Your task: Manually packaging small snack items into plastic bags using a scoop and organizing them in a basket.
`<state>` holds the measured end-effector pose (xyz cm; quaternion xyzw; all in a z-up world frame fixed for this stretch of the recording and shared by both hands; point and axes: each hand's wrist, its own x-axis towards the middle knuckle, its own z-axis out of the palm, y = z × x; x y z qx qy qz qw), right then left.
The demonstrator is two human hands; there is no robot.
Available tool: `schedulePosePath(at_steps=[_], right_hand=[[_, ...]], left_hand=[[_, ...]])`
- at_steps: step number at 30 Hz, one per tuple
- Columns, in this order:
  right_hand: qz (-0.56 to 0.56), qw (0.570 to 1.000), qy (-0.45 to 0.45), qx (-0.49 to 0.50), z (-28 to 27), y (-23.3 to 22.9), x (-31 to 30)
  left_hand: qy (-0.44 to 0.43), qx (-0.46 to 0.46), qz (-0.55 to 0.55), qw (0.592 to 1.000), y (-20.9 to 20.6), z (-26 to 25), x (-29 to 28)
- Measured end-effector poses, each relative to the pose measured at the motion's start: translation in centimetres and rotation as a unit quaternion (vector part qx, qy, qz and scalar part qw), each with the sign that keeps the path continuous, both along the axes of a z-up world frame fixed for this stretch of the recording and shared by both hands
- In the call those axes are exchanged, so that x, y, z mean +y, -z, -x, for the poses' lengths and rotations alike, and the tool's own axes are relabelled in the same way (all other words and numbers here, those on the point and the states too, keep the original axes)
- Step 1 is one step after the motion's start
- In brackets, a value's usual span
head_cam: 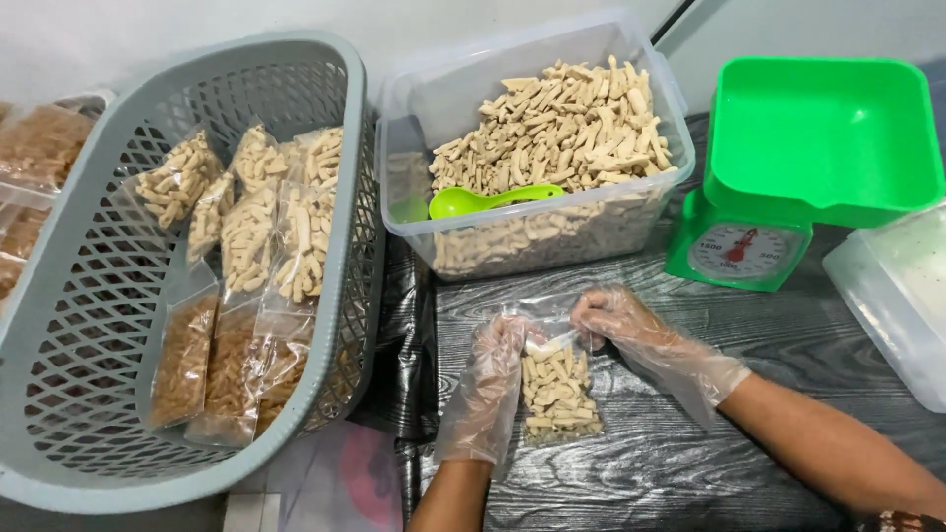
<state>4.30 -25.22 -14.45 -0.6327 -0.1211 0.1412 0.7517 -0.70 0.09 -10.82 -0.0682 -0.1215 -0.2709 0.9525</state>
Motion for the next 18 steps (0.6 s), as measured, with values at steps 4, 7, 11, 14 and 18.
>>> schedulePosePath(at_steps=[4,7,11,14,18], right_hand=[[0.023,1.0,0.003,0.006,0.3,-1.2,0.0],[0.006,1.0,-0.01,0.021,0.7,-1.5,0.1],[-0.099,0.993,0.06,-0.005,1.1,-0.4,1.6],[-0.093,0.993,0.063,-0.021,0.9,1.0,1.4],[-0.086,0.993,0.069,-0.029,1.0,1.9,1.3]], left_hand=[[-0.09,-0.021,-0.713,0.695,-9.6,0.2,-2.3],[-0.062,0.042,-0.734,0.675,-9.6,-0.1,-2.5],[-0.146,-0.162,-0.694,0.686,-10.9,0.1,-2.7],[-0.122,-0.161,-0.673,0.712,-0.7,-2.6,-2.2],[-0.131,-0.155,-0.65,0.732,1.4,-3.6,-2.0]])
